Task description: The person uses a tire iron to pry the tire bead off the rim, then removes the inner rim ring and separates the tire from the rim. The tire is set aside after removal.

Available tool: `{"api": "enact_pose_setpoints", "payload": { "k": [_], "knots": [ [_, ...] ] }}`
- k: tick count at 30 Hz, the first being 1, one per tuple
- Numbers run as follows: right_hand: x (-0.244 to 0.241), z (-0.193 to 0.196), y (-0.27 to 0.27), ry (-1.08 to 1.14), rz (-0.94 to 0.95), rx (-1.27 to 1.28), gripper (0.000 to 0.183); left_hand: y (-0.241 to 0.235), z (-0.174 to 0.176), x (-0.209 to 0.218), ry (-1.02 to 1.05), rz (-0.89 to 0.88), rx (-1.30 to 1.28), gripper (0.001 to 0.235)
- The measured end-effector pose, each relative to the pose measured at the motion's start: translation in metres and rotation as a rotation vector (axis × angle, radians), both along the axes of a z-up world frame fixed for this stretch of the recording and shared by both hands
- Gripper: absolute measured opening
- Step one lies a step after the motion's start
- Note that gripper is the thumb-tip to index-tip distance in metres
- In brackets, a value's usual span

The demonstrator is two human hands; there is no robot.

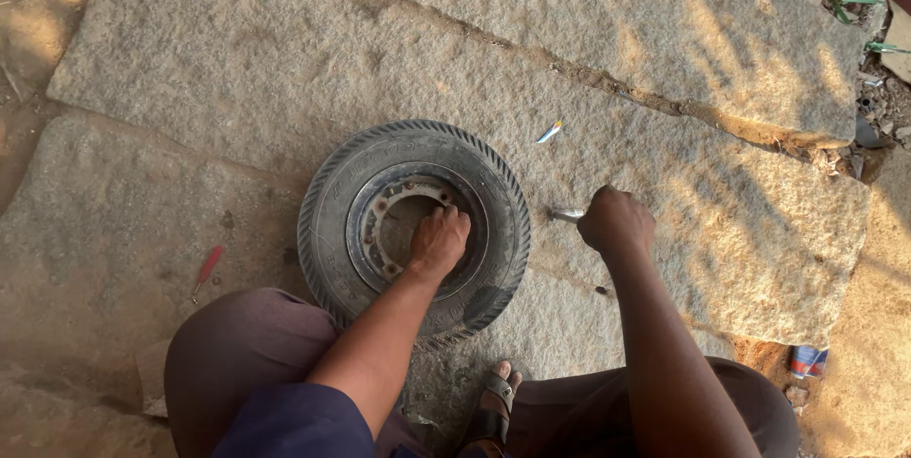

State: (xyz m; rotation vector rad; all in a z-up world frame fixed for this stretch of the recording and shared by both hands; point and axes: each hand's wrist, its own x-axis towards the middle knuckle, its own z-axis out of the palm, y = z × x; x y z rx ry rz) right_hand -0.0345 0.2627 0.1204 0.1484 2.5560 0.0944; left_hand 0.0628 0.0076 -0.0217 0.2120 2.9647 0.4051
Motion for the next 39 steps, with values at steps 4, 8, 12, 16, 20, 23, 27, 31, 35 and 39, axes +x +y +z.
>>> {"api": "enact_pose_setpoints", "payload": {
  "k": [4, 8, 12, 16, 20, 23, 27, 31, 35, 39],
  "knots": [
    [-0.004, 0.005, 0.004, 0.001, -0.043, 0.001, 0.014, 0.0, 0.0, 0.0, 0.14, 0.0, 0.061, 0.016],
    [0.0, 0.009, 0.011, -0.014, -0.068, 0.001, 0.015, 0.004, 0.0, 0.004, -0.068, -0.001, 0.0, 0.016],
    [-0.003, 0.009, 0.008, 0.025, -0.065, -0.003, 0.018, 0.0, 0.007, 0.001, 0.091, -0.018, 0.044, 0.014],
    [-0.001, 0.008, 0.011, 0.02, -0.084, 0.003, 0.017, -0.001, 0.011, 0.004, 0.122, -0.035, 0.042, 0.017],
    [-0.005, 0.009, 0.013, 0.005, -0.087, -0.007, 0.017, -0.003, 0.011, 0.003, 0.04, -0.019, 0.03, 0.012],
    [-0.004, 0.006, 0.012, -0.019, -0.084, -0.003, 0.017, -0.004, 0.008, 0.005, 0.053, 0.015, 0.047, 0.013],
    [-0.005, 0.005, 0.012, -0.033, -0.076, 0.032, 0.017, -0.001, 0.008, 0.002, 0.057, -0.057, -0.029, 0.013],
    [-0.004, 0.004, 0.01, -0.029, -0.079, 0.012, 0.017, -0.003, 0.012, 0.0, -0.015, -0.045, 0.012, 0.009],
    [-0.004, 0.004, 0.012, -0.016, -0.078, 0.014, 0.016, -0.004, 0.019, -0.002, -0.146, -0.008, 0.011, 0.01],
    [-0.004, 0.003, 0.012, -0.022, -0.083, 0.009, 0.016, -0.003, 0.026, 0.0, -0.031, -0.007, 0.052, 0.01]
  ]
}}
